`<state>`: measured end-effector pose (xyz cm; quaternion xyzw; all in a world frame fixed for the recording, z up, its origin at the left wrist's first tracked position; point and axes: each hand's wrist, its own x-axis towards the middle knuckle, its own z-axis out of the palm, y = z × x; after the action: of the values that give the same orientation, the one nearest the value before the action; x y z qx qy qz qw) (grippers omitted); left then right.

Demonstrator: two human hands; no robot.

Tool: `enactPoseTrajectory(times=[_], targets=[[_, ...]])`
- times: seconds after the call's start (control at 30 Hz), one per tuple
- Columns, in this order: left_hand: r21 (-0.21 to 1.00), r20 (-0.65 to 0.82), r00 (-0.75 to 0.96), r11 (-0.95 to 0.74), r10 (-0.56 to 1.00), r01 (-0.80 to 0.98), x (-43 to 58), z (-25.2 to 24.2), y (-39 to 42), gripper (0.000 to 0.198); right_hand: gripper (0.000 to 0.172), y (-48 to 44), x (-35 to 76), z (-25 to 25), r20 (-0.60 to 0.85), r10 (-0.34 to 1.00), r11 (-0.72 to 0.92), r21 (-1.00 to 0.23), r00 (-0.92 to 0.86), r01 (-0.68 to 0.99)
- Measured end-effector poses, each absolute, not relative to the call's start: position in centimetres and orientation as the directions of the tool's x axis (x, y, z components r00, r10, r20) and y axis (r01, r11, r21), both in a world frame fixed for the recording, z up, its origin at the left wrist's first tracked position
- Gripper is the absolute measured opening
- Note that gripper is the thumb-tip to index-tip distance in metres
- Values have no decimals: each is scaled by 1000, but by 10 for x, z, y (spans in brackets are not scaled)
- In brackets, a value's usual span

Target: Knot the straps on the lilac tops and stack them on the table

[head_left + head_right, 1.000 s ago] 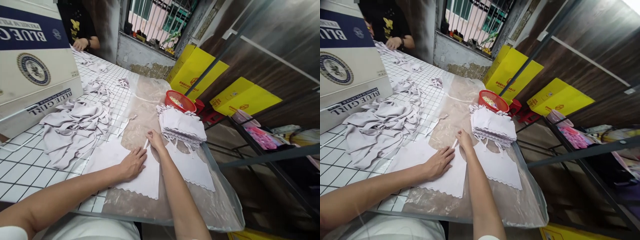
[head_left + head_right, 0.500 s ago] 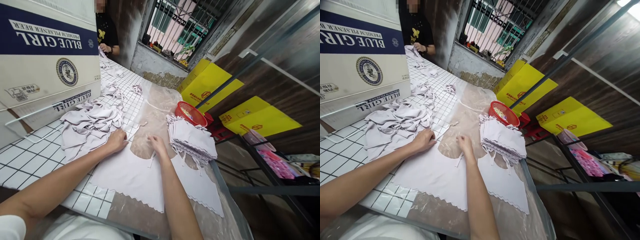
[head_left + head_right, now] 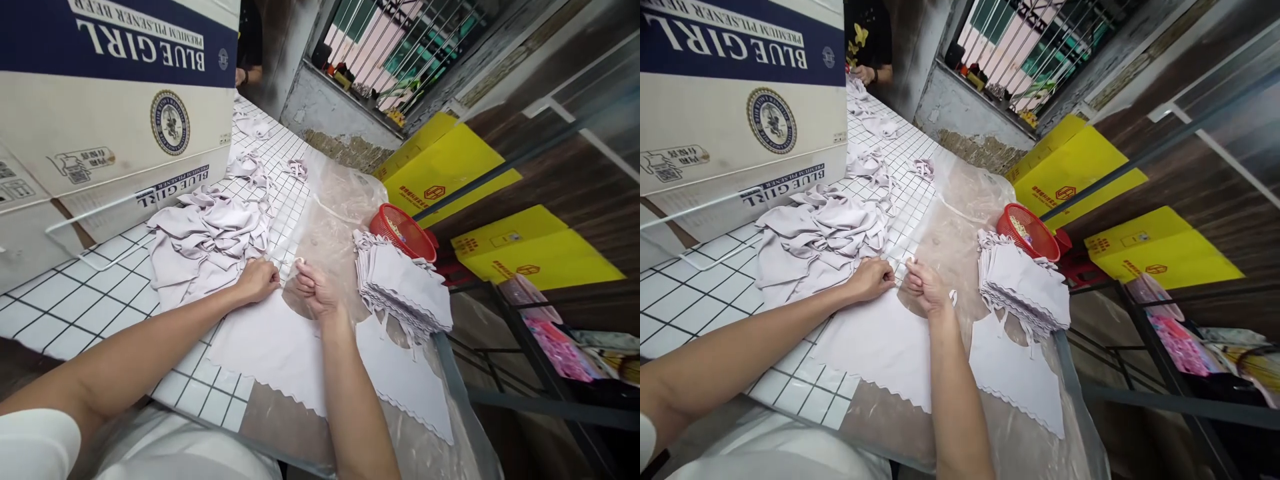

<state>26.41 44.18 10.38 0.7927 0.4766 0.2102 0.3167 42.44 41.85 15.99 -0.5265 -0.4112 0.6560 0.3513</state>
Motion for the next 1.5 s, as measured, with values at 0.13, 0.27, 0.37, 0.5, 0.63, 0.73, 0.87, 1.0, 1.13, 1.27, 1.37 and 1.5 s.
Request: enactPoseTrajectory(times=[0.13,0.27,0.37,0.5,0.63,0.73,0.87,1.0,1.13,1.27,1.37,1.5], targets=[[738,25,475,-337,880,584,260,102,448,11,37,370,457,170,-249,940,-255,-967,-234,4],[762,24,488,-332,873,556,257,99,451,12,58,333,499,160,-209,911,-184,-978,-356,104],[775,25,494,-329,869,540,256,98,452,14,66,330,513,149,-91,951,-72,-995,-295,75],[791,25,487,-315,873,524,254,100,452,13,68,349,502,146,14,986,31,-994,-168,102],[804,25,480,-303,877,512,253,103,451,13,56,371,470,151,7,1000,11,-967,-16,253],[810,22,475,-294,880,507,253,103,450,13,45,385,440,146,-114,993,-114,-882,28,457],[815,3,460,-269,888,513,254,104,449,15,40,397,412,133,-288,957,-220,-793,-32,569],[826,-23,447,-235,894,513,255,104,450,15,39,388,414,144,-349,929,-242,-827,-125,507],[834,-41,427,-204,903,512,256,103,451,14,40,355,435,172,-410,858,-243,-854,-308,460],[838,-52,424,-191,904,511,257,101,452,13,36,319,455,188,-366,814,-184,-899,-452,397],[837,-60,417,-182,907,516,257,99,452,13,30,304,465,190,-338,790,-187,-927,-512,324],[831,-67,394,-168,917,531,257,99,452,13,31,305,469,188,-294,725,-177,-953,-623,244]])
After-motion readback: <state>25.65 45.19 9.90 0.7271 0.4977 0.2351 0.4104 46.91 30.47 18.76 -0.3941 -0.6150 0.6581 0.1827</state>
